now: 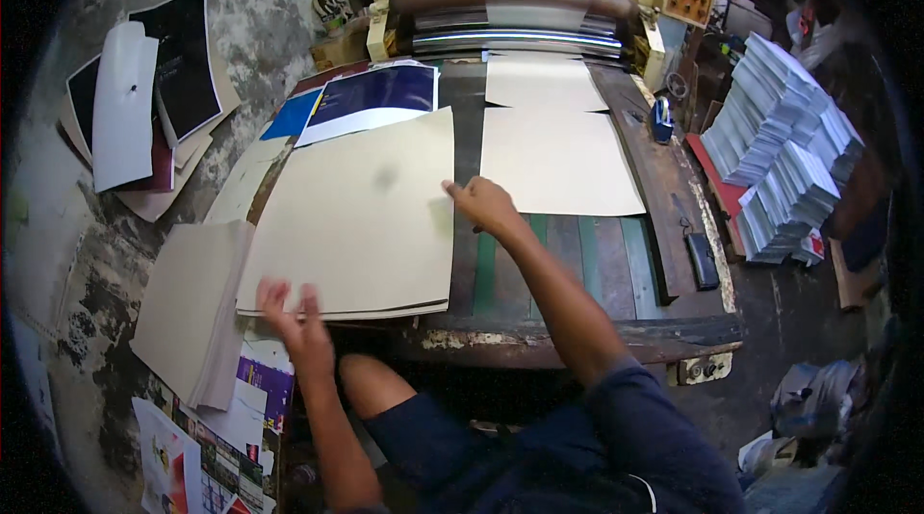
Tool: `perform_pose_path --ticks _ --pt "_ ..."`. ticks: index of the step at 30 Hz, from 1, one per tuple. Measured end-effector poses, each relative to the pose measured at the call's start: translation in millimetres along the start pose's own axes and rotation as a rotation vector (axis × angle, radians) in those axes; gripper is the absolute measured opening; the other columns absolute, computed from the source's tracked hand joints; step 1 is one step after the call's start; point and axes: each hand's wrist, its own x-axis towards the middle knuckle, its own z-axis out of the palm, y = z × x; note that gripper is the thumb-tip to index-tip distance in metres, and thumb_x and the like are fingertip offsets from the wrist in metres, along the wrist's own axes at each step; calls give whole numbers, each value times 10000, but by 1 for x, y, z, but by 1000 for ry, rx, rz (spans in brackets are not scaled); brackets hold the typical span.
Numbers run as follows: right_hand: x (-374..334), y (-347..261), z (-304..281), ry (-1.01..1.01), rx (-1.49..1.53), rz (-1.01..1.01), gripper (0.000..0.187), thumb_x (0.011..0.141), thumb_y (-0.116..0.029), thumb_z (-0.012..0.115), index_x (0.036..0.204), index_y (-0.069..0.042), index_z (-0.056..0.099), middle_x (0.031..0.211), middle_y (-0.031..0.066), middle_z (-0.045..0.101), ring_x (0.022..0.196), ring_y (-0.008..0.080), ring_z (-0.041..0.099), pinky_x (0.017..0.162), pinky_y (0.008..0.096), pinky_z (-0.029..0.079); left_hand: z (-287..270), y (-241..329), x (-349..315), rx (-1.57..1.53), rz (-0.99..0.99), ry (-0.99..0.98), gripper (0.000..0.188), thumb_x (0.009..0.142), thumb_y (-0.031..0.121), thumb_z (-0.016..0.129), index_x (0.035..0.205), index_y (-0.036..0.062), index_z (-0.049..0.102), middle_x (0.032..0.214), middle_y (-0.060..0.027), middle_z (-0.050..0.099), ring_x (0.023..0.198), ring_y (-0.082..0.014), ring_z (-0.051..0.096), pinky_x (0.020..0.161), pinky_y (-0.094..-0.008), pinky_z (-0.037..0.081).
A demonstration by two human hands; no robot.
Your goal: The person takes sheets of paper from a stack and feeds them onto the conveyor bed of a laminating machine by hand, sliding each sheet toward the rollers.
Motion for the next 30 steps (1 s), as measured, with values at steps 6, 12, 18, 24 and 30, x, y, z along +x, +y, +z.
perform_pose_path --ticks 6,12,18,24,30 --pt "-68 68 8 80 384 -62 586 912 -584 493 763 -20 541 638 61 502 528 163 523 506 344 471 99 22 33 595 399 -755 777 941 426 520 1496 33 143 1549 -213 148 1433 -377 135 1156 -504 102" --pt "-130 171 -12 71 651 246 528 930 -545 494 941 -26 592 594 -9 452 478 92 437 473 295 497 67 36 -23 675 550 -1099 735 924 608 390 1463 113 328 1548 -149 219 1443 -352 141 1147 -546 87" --pt "-145 166 -5 27 766 223 472 944 -487 509 965 -21 582 580 -17 433 465 80 418 476 301 510 59 29 -15 222 394 -995 470 962 403 506 1258 43 571 1233 -180 606 1224 -373 516 1093 -568 239" --pt "-153 142 -14 -60 977 175 469 937 -486 523 1013 -27 584 619 9 493 502 103 476 505 321 541 67 31 -28 -94 311 -557 191 962 214 517 983 72 642 843 -89 714 785 -298 693 971 -549 388" --pt "-171 118 -31 -165 1186 75 380 925 -349 555 944 30 544 641 89 553 478 142 497 486 345 548 74 69 -38 113 956 -1006 416 854 409 645 1187 161 609 1125 -80 675 1187 -241 575 1074 -552 278"
